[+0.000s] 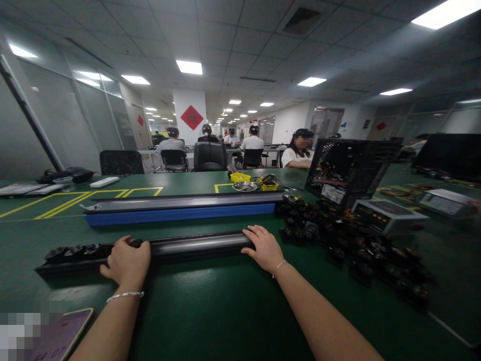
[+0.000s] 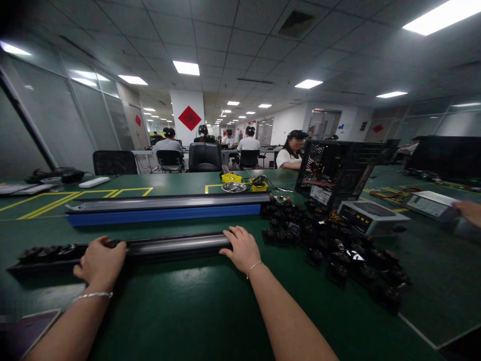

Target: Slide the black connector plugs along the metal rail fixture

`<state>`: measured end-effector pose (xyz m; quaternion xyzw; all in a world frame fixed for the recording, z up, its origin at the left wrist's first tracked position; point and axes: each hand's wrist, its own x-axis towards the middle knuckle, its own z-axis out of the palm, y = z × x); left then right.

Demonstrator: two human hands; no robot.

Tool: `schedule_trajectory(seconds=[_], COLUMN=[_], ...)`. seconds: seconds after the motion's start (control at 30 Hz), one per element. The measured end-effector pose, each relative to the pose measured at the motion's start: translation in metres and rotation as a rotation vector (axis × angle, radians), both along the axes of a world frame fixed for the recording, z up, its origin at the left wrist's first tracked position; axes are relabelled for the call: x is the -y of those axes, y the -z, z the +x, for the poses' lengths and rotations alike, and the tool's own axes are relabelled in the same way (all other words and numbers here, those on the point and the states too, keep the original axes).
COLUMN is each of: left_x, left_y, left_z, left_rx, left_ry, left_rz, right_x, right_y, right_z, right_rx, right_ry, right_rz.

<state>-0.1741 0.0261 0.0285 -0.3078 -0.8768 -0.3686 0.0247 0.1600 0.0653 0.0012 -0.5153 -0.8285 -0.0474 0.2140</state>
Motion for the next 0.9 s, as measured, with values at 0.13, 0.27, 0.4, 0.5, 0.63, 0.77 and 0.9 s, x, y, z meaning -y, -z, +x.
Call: schedule_trajectory(seconds=[0.13,0.27,0.4,0.5,0.63,0.77,0.9], left_x=[-0.0028,-0.0035,-0.0034,-0.0035,-0.0044,-0.0057,-0.0053], left_y=[0.004,0.0058,0.0059,0.0055,0.0065,0.0081,0.0078], left_z=[-0.0033,-0.003,-0.0003,0.0017,0.0022,0.0016,0.0019], left_rx=[-0.017,-0.069,-0.119,-0.138,-0.151,-0.152,-0.14], left_ry=[0.007,0.041,0.072,0.083,0.091,0.104,0.115], left_rz=[-0.004,-0.013,-0.029,-0.037,-0.042,-0.04,-0.035], right_x=[-0.0002,-0.0008,-0.0011,-0.0011,-0.0011,-0.0013,-0.0021], right_y=[-0.0001,-0.0003,-0.0014,-0.0028,-0.0036,-0.0035,-0.0033], right_z=[-0.0006,-0.0004,0.0005,0.0014,0.0023,0.0025,0.0026], right_rx=[-0.002,0.003,0.0,0.003,-0.009,-0.011,-0.01], right_ry=[-0.002,-0.012,-0.027,-0.05,-0.061,-0.062,-0.062], right_rz=[0.004,-0.008,-0.007,-0.023,-0.037,-0.039,-0.037])
